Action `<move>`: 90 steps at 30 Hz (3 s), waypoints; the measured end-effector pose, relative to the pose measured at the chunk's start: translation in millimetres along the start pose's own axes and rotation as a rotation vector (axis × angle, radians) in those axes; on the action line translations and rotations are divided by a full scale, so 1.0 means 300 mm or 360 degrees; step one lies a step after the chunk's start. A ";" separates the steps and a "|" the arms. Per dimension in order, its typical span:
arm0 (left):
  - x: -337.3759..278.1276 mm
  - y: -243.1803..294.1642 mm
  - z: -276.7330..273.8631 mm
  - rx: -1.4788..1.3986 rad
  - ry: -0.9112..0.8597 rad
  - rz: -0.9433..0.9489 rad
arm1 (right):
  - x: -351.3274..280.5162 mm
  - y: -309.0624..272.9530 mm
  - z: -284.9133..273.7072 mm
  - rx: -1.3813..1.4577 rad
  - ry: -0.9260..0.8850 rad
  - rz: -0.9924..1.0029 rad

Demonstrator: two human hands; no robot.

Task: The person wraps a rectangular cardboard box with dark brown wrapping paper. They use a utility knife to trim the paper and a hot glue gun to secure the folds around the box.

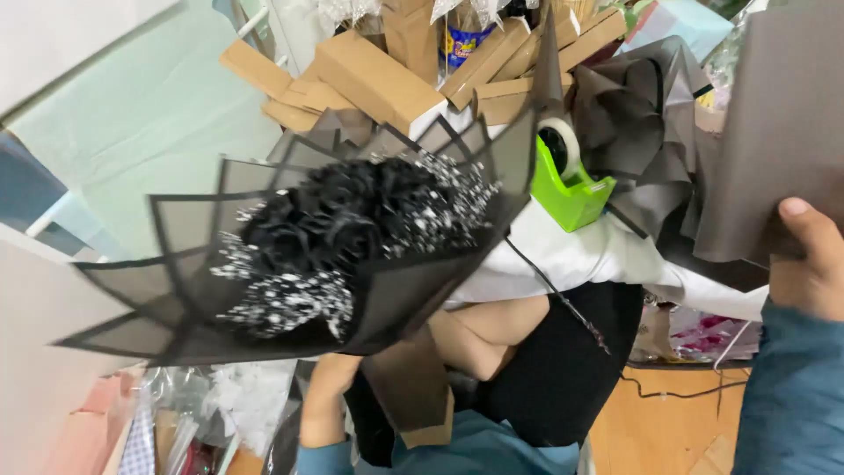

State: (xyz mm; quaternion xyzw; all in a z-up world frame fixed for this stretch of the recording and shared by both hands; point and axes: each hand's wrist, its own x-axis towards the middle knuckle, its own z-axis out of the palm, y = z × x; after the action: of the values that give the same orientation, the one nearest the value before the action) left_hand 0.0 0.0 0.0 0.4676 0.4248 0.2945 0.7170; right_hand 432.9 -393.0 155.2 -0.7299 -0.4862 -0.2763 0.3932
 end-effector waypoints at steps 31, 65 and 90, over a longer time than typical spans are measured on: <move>0.257 -0.163 0.123 0.0163 -0.0399 0.0386 | -0.371 -0.256 -0.193 0.1033 0.1548 0.1228; -0.058 0.055 0.108 0.0205 -0.0311 0.0735 | -0.312 -0.532 0.171 0.1590 0.0759 0.1368; -0.313 0.121 0.139 -0.0315 -0.0119 0.0356 | -0.237 -0.227 0.387 -0.0248 -0.0006 0.0672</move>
State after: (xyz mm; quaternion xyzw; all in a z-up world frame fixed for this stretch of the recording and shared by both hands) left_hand -7.7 -80.3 73.1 0.4496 0.3120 0.3953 0.7378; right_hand 345.5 -315.3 57.7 -0.8442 -0.3004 -0.2233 0.3838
